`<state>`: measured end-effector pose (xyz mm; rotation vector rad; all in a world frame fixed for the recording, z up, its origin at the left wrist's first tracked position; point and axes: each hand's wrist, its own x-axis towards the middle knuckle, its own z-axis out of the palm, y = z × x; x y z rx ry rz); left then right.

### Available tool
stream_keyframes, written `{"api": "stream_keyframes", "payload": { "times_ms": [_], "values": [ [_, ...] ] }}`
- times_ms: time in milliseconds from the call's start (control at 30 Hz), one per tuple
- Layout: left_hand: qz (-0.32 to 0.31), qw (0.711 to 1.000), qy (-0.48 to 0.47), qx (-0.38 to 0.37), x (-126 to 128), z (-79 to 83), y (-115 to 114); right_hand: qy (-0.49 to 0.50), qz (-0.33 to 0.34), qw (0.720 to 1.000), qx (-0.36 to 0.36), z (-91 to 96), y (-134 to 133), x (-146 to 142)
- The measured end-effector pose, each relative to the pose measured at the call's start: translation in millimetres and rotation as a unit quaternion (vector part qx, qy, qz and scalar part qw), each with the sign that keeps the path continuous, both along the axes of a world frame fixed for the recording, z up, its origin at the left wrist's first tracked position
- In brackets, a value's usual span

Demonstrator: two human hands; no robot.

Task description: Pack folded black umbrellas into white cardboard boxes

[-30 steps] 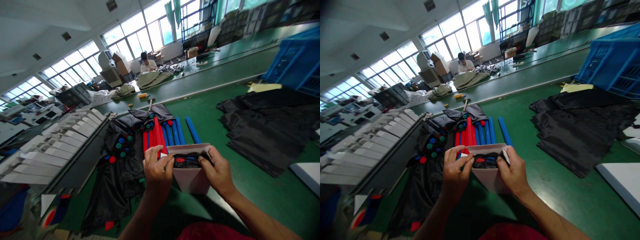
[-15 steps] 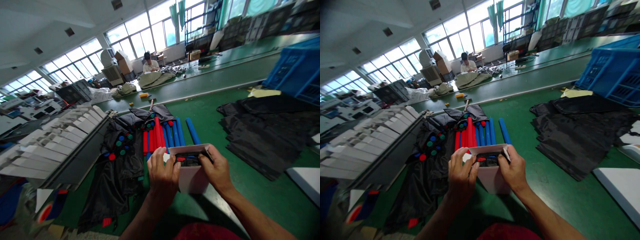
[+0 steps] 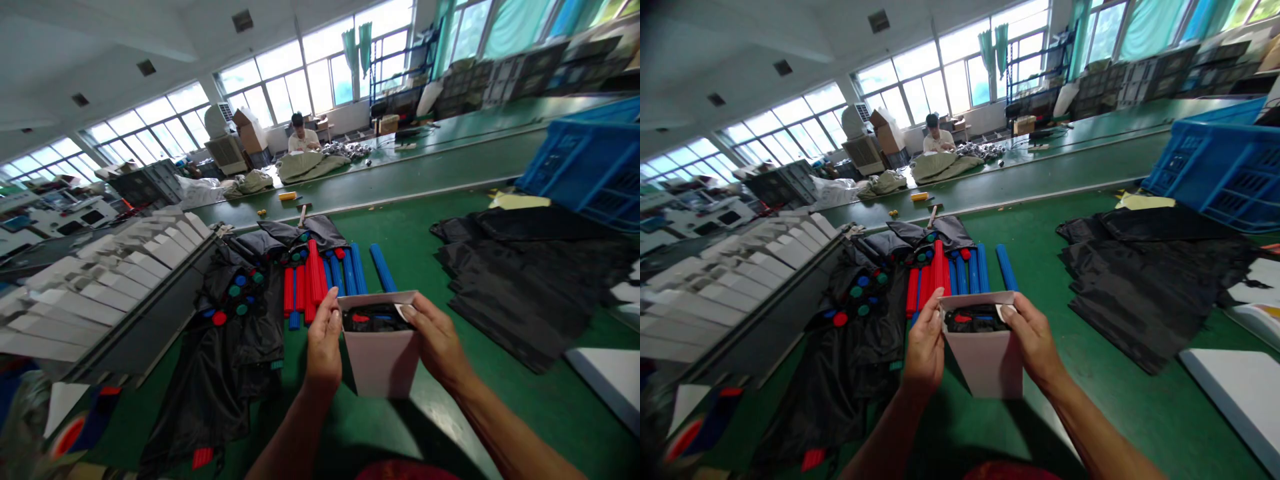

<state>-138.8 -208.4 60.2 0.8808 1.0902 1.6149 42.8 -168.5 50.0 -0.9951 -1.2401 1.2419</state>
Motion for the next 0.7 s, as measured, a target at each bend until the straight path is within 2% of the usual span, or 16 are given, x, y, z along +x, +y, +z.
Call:
{"api": "stream_keyframes", "payload": {
  "times_ms": [100,267,367,467,600,700],
  "values": [
    [-0.057,0.993,-0.099,-0.016,4.5,0.4,10.8,0.037,0.067,0.997,-0.025,10.0,3.9,1.1],
    [-0.08,0.983,-0.166,-0.006,4.9,-1.0,18.0,0.064,0.03,0.996,-0.053,15.8,10.7,-2.3],
    [-0.094,0.98,-0.173,-0.012,3.8,-1.8,20.8,0.118,0.024,0.988,-0.101,17.4,11.6,-7.9],
    [-0.117,0.979,-0.164,-0.012,3.3,1.9,24.5,0.155,0.005,0.981,-0.114,20.3,11.5,-12.9],
    [-0.146,0.976,-0.162,-0.009,4.7,10.4,29.0,0.153,-0.035,0.983,-0.097,21.1,10.1,-14.6],
    [-0.148,0.974,-0.163,-0.045,8.1,13.9,31.1,0.144,-0.027,0.987,-0.066,17.1,8.7,-11.2]
  ]
}}
